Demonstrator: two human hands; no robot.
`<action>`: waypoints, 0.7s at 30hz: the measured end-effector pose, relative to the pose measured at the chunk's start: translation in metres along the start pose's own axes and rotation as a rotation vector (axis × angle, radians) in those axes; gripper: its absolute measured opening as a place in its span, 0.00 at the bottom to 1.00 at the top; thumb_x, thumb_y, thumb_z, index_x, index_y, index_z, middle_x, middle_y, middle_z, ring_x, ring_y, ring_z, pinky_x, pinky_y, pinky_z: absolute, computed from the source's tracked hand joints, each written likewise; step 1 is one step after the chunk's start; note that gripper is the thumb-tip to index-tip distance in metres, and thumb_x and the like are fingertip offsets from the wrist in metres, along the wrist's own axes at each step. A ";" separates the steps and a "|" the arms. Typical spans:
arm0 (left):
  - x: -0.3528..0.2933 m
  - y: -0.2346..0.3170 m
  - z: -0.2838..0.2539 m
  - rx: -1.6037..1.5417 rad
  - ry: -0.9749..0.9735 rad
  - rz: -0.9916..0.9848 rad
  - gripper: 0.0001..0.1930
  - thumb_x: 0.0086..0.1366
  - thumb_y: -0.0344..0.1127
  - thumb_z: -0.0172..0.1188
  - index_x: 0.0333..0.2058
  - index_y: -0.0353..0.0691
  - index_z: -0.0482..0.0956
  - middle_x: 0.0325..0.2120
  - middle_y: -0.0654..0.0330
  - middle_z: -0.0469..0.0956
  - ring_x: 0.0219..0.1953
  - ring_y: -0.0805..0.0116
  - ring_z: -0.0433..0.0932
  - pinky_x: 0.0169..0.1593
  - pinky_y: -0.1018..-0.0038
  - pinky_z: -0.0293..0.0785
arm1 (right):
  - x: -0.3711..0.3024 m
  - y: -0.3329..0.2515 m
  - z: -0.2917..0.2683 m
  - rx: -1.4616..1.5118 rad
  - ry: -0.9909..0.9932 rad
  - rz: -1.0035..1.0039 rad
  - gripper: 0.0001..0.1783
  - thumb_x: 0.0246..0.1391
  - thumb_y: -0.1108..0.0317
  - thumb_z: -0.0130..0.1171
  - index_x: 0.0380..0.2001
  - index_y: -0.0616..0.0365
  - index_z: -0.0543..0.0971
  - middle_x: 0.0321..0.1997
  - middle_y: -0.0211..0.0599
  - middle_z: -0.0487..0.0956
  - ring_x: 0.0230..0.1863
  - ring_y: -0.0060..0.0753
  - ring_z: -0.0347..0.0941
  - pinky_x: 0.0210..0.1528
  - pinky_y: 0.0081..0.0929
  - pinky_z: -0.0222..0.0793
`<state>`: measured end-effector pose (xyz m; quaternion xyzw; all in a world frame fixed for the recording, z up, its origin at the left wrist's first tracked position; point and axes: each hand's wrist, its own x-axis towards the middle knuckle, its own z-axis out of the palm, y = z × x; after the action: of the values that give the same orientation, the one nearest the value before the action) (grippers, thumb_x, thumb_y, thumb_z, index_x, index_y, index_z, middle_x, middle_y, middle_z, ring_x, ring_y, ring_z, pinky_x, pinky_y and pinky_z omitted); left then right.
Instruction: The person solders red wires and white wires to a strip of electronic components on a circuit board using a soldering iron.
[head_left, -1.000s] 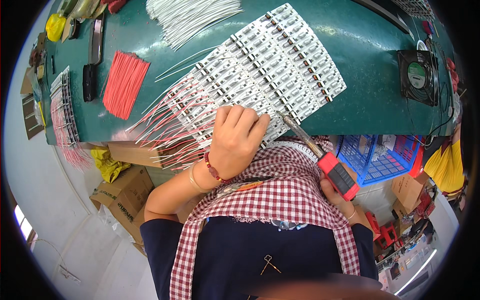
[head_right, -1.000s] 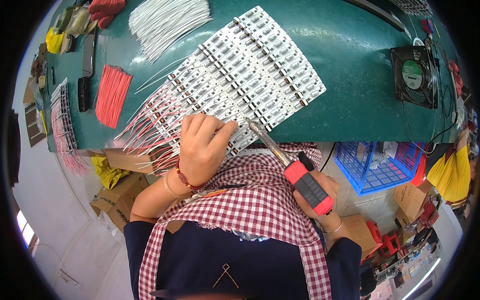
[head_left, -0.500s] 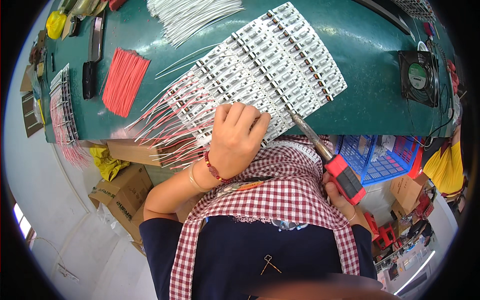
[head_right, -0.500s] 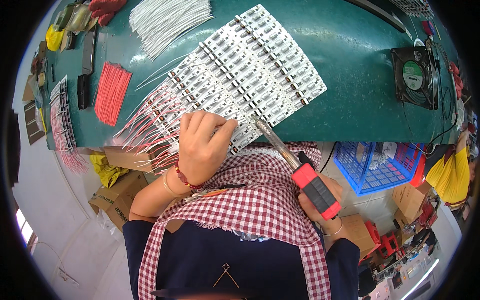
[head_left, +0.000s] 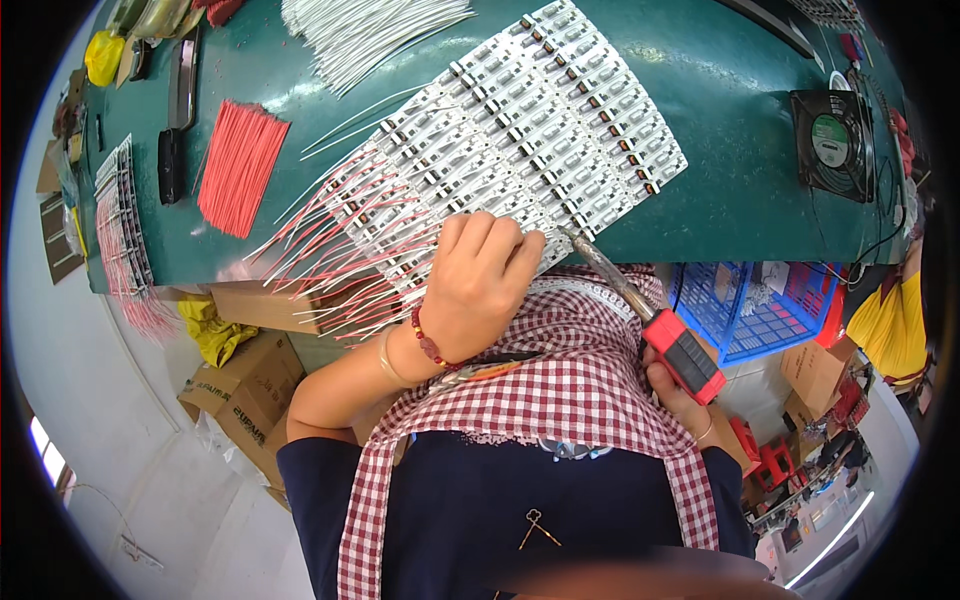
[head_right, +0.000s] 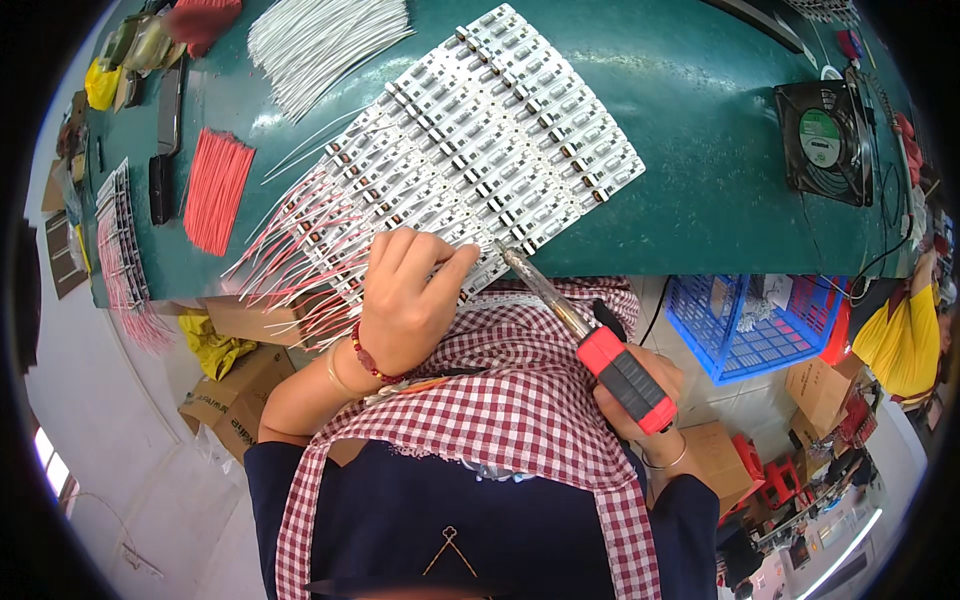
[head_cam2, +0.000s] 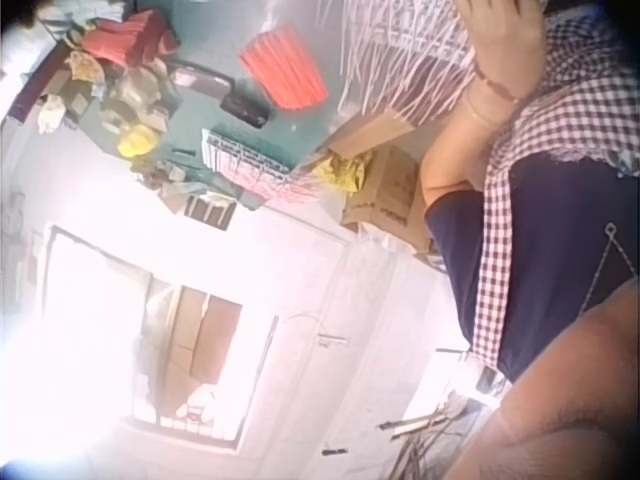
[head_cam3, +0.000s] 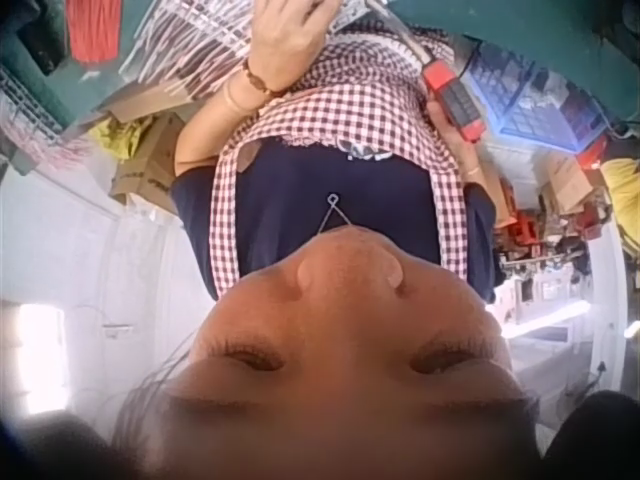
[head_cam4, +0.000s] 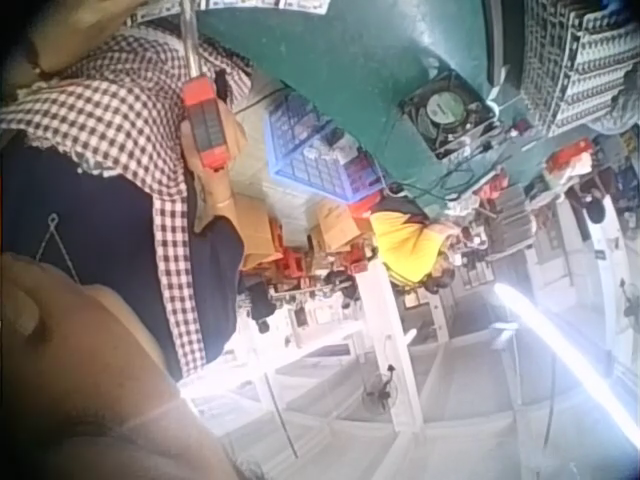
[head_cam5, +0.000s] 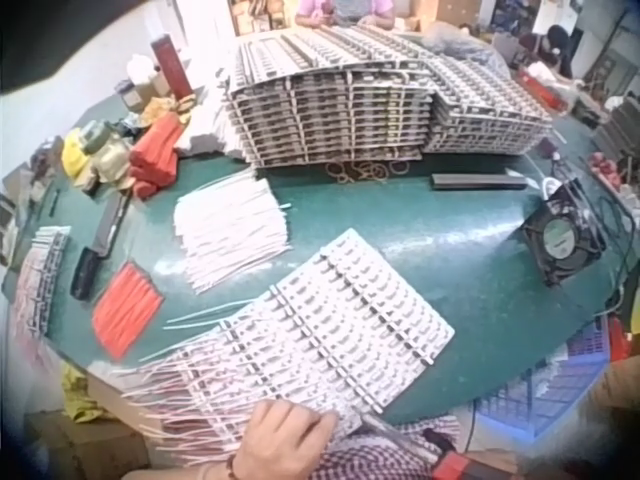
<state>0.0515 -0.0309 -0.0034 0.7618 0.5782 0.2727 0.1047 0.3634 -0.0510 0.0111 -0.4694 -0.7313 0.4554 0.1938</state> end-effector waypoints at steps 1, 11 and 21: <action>0.001 0.000 0.000 0.004 -0.011 -0.004 0.14 0.46 0.24 0.61 0.36 0.36 0.83 0.26 0.63 0.70 0.30 0.65 0.70 0.36 0.68 0.63 | 0.000 0.000 0.000 -0.003 -0.004 0.000 0.17 0.39 0.71 0.66 0.36 0.67 0.81 0.31 0.46 0.81 0.28 0.46 0.80 0.33 0.34 0.76; 0.004 0.003 -0.002 0.030 -0.055 -0.009 0.13 0.48 0.23 0.60 0.35 0.37 0.81 0.26 0.62 0.68 0.30 0.64 0.69 0.36 0.67 0.62 | -0.007 0.000 -0.001 0.086 0.033 0.071 0.23 0.49 0.61 0.68 0.41 0.71 0.79 0.30 0.42 0.82 0.28 0.40 0.80 0.31 0.32 0.75; 0.004 0.002 -0.005 0.010 0.038 0.066 0.13 0.48 0.25 0.60 0.36 0.37 0.83 0.26 0.64 0.71 0.28 0.66 0.70 0.37 0.69 0.64 | -0.008 0.002 -0.003 0.127 0.039 0.106 0.22 0.51 0.60 0.67 0.41 0.69 0.80 0.31 0.42 0.82 0.28 0.41 0.81 0.33 0.32 0.75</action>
<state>0.0515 -0.0287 0.0025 0.7757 0.5560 0.2875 0.0808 0.3705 -0.0567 0.0117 -0.5031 -0.6711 0.5012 0.2130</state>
